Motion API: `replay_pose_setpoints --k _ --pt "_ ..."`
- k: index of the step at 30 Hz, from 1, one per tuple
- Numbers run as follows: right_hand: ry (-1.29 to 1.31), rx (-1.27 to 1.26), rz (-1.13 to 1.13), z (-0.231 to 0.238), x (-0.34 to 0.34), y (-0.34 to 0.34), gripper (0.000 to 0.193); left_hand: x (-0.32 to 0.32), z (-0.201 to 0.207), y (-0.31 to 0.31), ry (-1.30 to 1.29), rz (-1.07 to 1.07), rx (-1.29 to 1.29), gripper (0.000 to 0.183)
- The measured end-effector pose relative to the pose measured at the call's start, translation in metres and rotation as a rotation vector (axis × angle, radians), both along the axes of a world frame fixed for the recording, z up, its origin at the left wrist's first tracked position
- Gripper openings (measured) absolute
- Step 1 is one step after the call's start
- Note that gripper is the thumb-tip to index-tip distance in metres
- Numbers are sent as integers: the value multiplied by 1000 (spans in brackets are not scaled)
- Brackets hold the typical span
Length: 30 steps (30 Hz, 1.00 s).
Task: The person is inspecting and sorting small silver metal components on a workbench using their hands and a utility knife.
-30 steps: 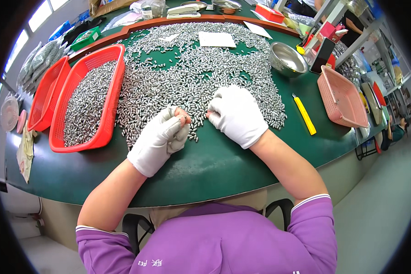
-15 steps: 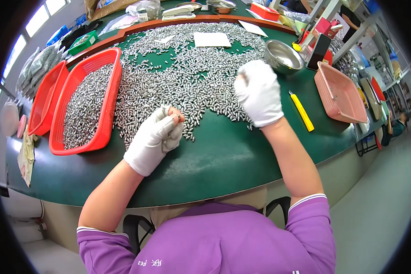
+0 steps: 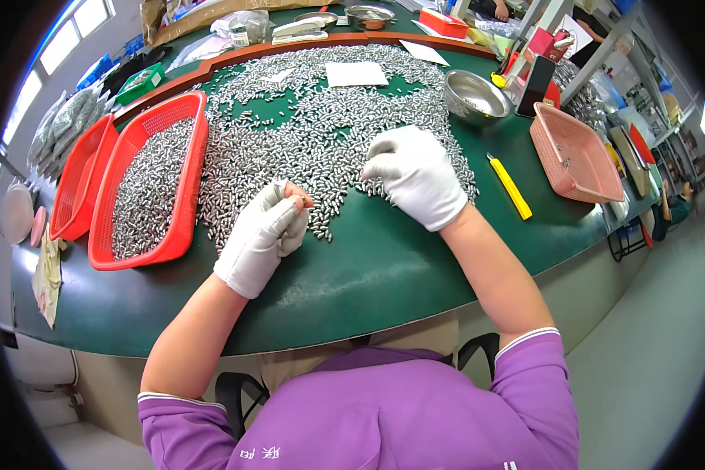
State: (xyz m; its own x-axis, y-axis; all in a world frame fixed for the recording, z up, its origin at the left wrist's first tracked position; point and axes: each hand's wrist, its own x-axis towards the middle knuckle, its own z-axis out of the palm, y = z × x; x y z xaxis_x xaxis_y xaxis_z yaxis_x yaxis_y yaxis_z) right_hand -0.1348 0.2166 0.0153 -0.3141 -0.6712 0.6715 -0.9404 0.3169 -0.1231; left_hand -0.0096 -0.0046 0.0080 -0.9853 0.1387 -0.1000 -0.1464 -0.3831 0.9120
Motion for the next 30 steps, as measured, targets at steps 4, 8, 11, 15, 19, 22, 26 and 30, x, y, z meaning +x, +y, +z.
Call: replay_pose_setpoints --k 4,8,11,15,19,22,26,30 --pt "23 103 38 -1 10 -7 13 1 3 1 -33 0 -11 14" --pt "56 172 57 -7 9 -8 16 1 3 1 -40 -3 -14 13" --pt "44 204 63 -8 8 -9 16 2 2 1 -35 -17 -48 17" --pt "27 192 45 -6 8 -11 11 1 1 1 -34 -11 -49 16" --pt "-23 97 -2 -4 9 -11 7 1 2 2 -37 -21 -36 16" --pt "-30 79 31 -8 9 -13 7 1 1 1 -40 -17 -38 15" --pt "-9 131 24 -9 9 -13 9 1 2 1 -42 -24 -30 16" --pt "51 249 26 -5 11 -14 10 1 2 2 -35 -33 -24 16"
